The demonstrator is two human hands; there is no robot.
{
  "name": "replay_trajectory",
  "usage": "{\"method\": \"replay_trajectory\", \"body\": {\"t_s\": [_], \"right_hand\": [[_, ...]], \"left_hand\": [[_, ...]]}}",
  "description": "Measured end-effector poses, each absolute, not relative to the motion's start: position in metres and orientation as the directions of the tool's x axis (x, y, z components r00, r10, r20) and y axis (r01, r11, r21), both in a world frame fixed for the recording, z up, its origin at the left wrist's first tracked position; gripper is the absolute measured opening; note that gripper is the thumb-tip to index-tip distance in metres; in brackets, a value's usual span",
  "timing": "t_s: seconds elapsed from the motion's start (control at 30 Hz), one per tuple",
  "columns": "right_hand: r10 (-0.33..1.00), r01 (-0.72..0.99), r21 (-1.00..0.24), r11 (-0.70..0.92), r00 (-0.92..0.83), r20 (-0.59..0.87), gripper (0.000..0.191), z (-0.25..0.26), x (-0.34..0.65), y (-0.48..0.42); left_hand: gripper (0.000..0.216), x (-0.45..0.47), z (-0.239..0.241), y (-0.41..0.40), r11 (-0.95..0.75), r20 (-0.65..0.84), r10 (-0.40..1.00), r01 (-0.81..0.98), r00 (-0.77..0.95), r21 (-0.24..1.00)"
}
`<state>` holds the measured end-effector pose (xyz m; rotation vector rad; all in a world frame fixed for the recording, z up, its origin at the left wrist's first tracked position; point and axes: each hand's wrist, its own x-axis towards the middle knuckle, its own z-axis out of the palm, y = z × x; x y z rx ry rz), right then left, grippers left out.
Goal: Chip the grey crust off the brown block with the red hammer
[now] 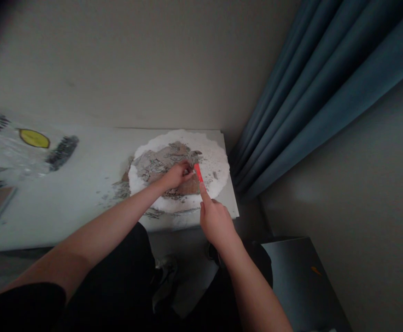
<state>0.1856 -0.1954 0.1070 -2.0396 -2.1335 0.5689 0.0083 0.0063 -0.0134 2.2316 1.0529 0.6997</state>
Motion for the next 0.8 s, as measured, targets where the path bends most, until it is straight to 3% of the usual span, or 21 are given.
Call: {"method": "replay_trajectory", "body": {"t_s": [0.33, 0.53, 0.67, 0.8], "right_hand": [[0.982, 0.932, -0.361, 0.010, -0.077, -0.171, 0.068, 0.102, 0.186, -0.196], [0.986, 0.943, -0.334, -0.009, -0.048, -0.162, 0.068, 0.105, 0.187, -0.198], [0.970, 0.949, -0.314, -0.013, -0.065, -0.235, 0.067, 0.098, 0.186, -0.195], [0.973, 0.949, -0.313, -0.018, -0.056, -0.224, 0.068, 0.098, 0.185, -0.197]], "left_hand": [[0.017, 0.008, -0.012, 0.005, -0.545, 0.196, 0.789, 0.516, 0.582, 0.661], [0.024, -0.002, -0.005, 0.006, -0.480, 0.177, 0.816, 0.475, 0.550, 0.738], [0.021, -0.012, -0.001, 0.008, -0.568, 0.237, 0.786, 0.516, 0.571, 0.641], [0.019, -0.019, 0.001, 0.011, -0.642, 0.192, 0.737, 0.583, 0.648, 0.498]]}}
